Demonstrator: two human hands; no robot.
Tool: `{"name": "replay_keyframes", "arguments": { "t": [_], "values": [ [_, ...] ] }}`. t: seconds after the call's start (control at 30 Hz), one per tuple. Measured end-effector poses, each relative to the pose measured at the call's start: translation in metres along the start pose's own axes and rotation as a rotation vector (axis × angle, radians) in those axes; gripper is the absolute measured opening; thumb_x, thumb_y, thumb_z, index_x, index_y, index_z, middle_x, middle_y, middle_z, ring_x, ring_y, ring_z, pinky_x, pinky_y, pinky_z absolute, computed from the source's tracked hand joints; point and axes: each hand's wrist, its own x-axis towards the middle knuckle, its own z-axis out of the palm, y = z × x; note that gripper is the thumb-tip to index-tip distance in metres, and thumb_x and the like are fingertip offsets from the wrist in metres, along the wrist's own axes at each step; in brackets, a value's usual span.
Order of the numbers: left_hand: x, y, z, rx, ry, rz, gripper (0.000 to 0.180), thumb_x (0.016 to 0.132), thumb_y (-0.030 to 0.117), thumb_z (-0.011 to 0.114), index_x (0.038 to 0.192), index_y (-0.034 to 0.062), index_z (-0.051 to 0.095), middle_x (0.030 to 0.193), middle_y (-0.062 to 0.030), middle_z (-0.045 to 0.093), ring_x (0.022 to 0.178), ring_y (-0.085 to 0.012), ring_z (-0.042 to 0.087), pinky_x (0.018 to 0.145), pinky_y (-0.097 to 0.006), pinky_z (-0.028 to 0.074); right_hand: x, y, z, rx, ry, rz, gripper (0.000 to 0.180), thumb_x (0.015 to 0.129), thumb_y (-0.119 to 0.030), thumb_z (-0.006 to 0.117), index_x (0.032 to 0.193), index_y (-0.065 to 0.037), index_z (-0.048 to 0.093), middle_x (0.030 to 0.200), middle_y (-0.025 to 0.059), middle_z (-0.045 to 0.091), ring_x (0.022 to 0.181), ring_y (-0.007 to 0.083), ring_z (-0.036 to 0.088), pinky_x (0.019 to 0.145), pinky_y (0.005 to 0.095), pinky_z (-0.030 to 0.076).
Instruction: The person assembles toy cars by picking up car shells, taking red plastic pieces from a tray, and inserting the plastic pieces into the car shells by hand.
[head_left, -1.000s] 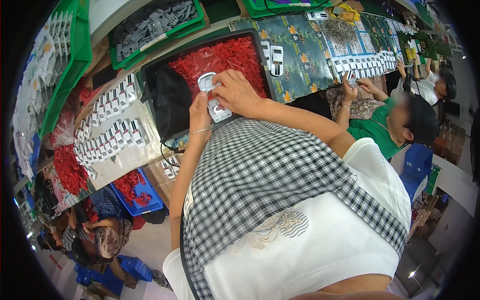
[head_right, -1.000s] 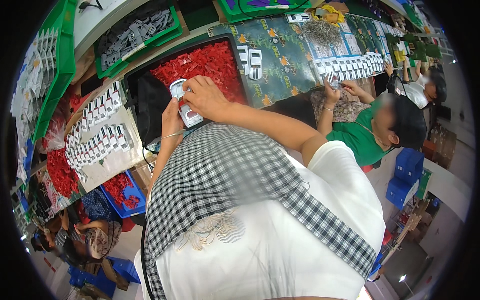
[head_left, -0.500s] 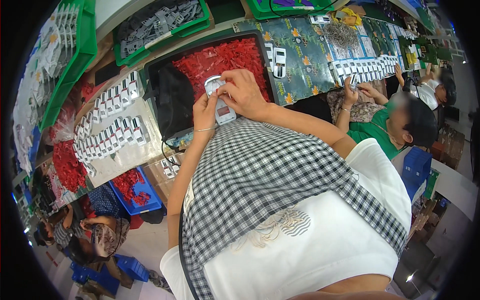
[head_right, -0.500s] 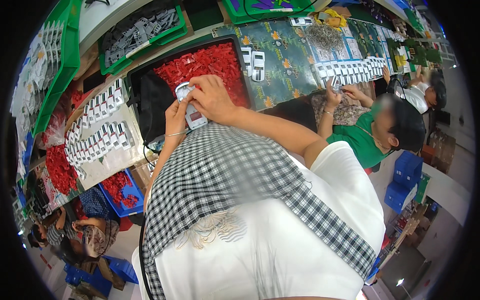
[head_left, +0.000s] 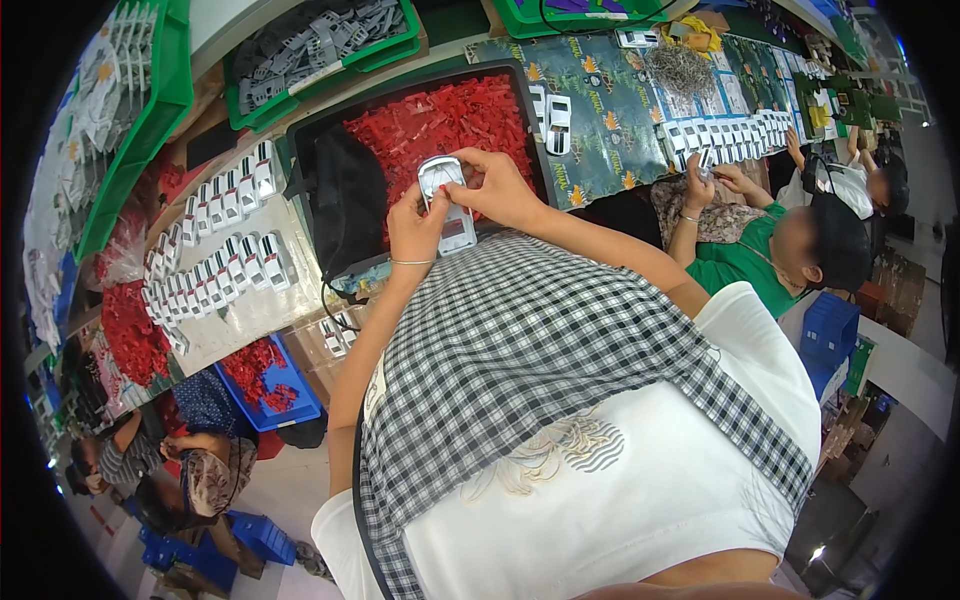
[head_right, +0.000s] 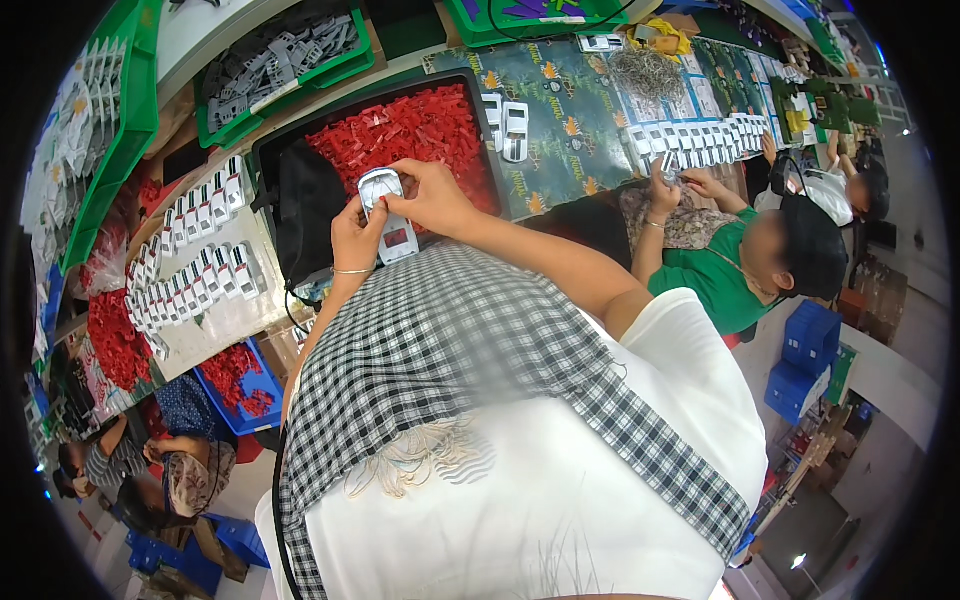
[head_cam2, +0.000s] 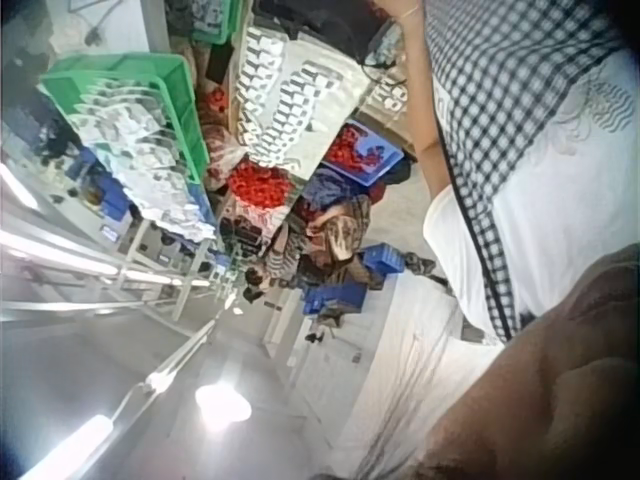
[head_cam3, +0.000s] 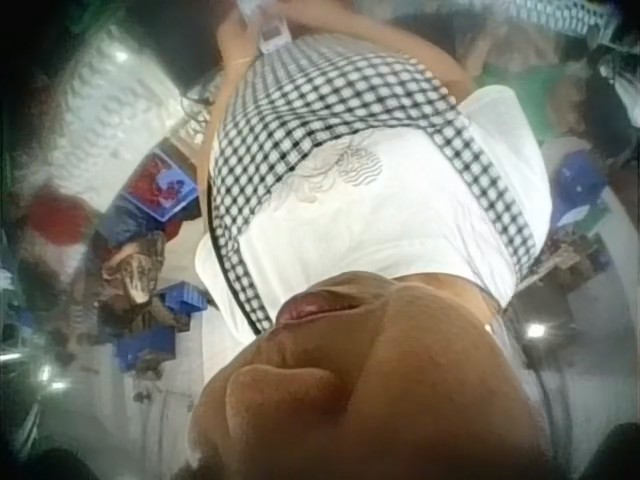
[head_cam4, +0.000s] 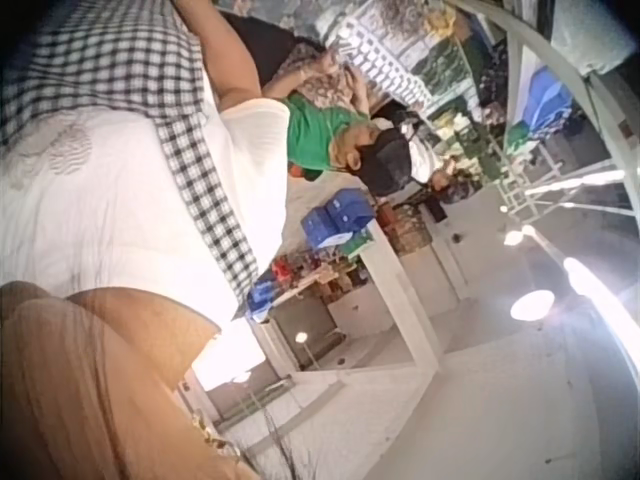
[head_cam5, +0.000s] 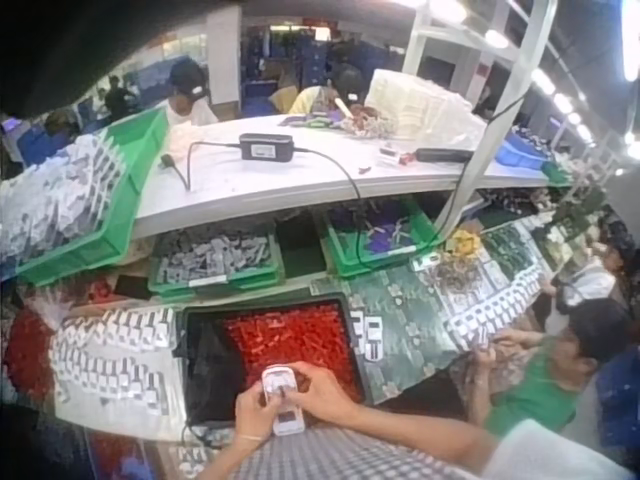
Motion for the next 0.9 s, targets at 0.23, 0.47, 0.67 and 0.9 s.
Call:
{"name": "replay_keyframes", "arguments": {
  "t": [0.23, 0.47, 0.67, 0.9],
  "values": [
    [-0.006, 0.003, -0.009, 0.137, 0.002, 0.017, 0.020, 0.085, 0.017, 0.060, 0.093, -0.0018, 0.063, 0.065, -0.0053, 0.061, 0.059, -0.0045, 0.051, 0.053, -0.024, 0.042, -0.001, -0.003, 0.006, 0.082, 0.000, 0.019, 0.032, 0.074, -0.009, 0.066, 0.102, 0.006, 0.060, 0.082, 0.0072, 0.065, 0.073, 0.0100, 0.060, 0.063, 0.0250, 0.049],
    [-0.013, 0.010, -0.011, 0.072, 0.078, 0.024, 0.020, 0.081, 0.018, 0.062, 0.088, -0.0002, 0.064, 0.060, -0.0129, 0.059, 0.052, -0.0145, 0.056, 0.050, -0.030, 0.043, 0.001, 0.000, 0.010, 0.000, -0.015, 0.001, 0.030, 0.072, -0.014, 0.070, 0.096, 0.003, 0.063, 0.081, 0.0092, 0.065, 0.071, 0.0127, 0.059, 0.065, 0.0268, 0.047],
    [-0.024, 0.001, -0.024, 0.079, 0.107, -0.023, 0.022, 0.081, 0.017, 0.060, 0.092, -0.0013, 0.065, 0.063, -0.0114, 0.062, 0.054, -0.0085, 0.055, 0.051, -0.026, 0.044, 0.003, -0.010, 0.026, -0.009, -0.087, 0.023, 0.028, 0.073, -0.012, 0.068, 0.097, 0.001, 0.060, 0.076, 0.0081, 0.063, 0.063, 0.0100, 0.059, 0.057, 0.0254, 0.047],
    [-0.042, -0.030, -0.062, -0.122, 0.354, -0.085, 0.018, 0.084, 0.017, 0.062, 0.087, -0.0006, 0.063, 0.063, -0.0038, 0.059, 0.058, -0.0051, 0.051, 0.052, -0.025, 0.043, 0.004, -0.022, 0.052, -0.024, -0.294, 0.067, 0.031, 0.083, -0.013, 0.066, 0.109, 0.000, 0.055, 0.090, 0.0036, 0.060, 0.081, 0.0084, 0.057, 0.069, 0.0210, 0.046]
  ]
}}
